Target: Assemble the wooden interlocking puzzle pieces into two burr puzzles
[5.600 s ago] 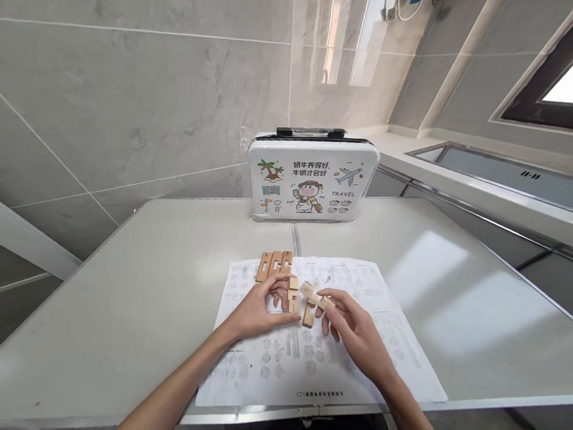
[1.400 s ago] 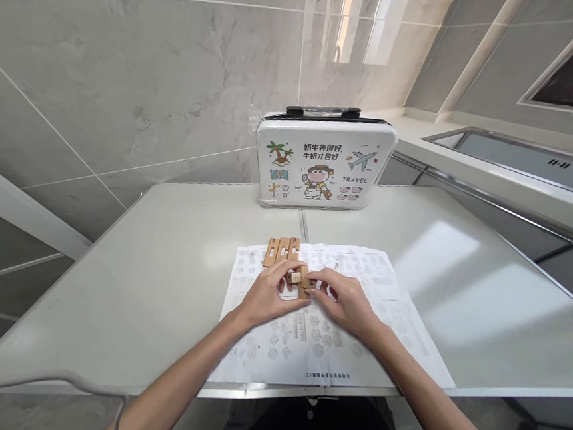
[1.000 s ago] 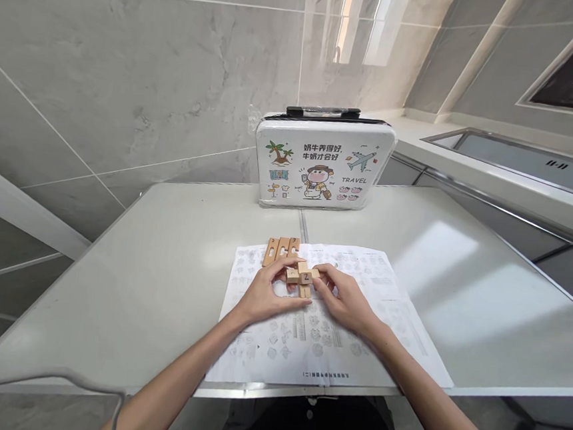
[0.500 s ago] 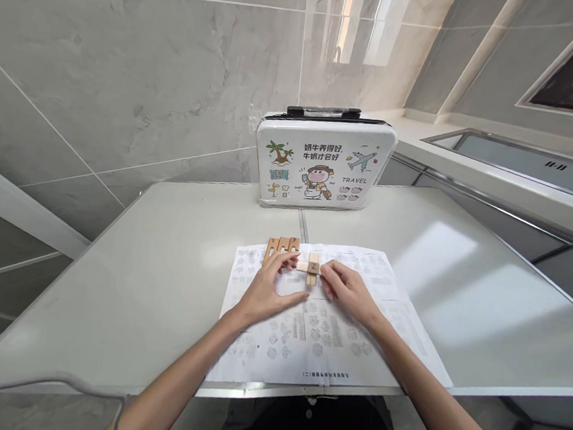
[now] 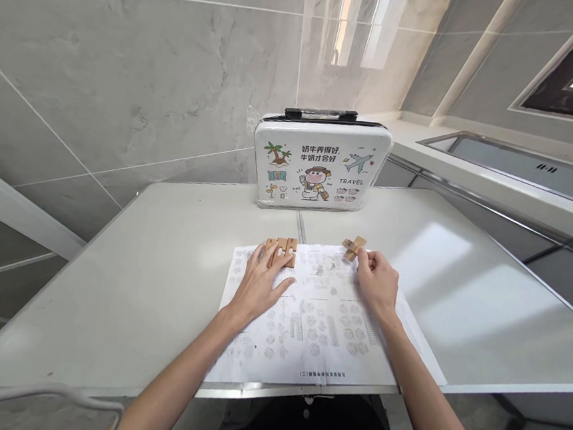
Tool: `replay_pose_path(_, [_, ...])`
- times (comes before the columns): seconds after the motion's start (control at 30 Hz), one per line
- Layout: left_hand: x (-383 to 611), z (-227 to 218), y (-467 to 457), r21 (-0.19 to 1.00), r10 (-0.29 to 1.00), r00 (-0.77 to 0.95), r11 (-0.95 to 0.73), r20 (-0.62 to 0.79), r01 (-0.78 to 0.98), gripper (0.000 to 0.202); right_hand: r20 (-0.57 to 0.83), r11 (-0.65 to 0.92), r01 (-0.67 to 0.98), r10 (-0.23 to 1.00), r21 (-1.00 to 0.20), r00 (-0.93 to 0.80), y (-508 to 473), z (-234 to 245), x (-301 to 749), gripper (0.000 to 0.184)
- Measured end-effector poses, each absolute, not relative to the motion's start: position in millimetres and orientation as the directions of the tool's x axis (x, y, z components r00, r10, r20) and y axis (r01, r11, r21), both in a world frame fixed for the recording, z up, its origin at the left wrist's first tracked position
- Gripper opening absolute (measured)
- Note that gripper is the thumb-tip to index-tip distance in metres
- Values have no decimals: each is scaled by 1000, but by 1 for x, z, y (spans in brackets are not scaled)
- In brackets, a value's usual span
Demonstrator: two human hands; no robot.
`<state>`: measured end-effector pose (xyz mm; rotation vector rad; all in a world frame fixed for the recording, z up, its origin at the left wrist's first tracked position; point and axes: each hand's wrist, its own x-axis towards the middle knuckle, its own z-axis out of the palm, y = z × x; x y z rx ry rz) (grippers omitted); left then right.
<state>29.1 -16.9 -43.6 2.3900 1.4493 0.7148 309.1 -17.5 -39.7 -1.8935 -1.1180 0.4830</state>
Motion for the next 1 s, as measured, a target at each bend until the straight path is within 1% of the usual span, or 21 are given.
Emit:
replay_pose_path(0.13, [28, -46, -16, 470, 891, 391, -455, 231, 756, 53, 96, -316, 577, 815, -753, 571, -15, -43, 314, 39])
replay_pose_path(0.23, [27, -46, -16, 476, 887, 403, -462, 226, 749, 52, 97, -351, 592, 800, -725, 593, -14, -45, 317, 40])
replay_pose_path(0.4, [27, -46, -16, 489, 882, 403, -471, 244, 734, 50, 87, -383, 593, 786, -708, 612, -13, -46, 320, 39])
replay_pose_path(0.67, [28, -44, -18, 491, 883, 418, -467, 214, 735, 50, 51, -455, 574, 752, -681, 657, -13, -44, 323, 38])
replay_pose_path(1.0, [27, -45, -17, 455, 868, 449, -494, 212, 741, 49, 30, -498, 560, 729, -662, 684, -11, -45, 326, 37])
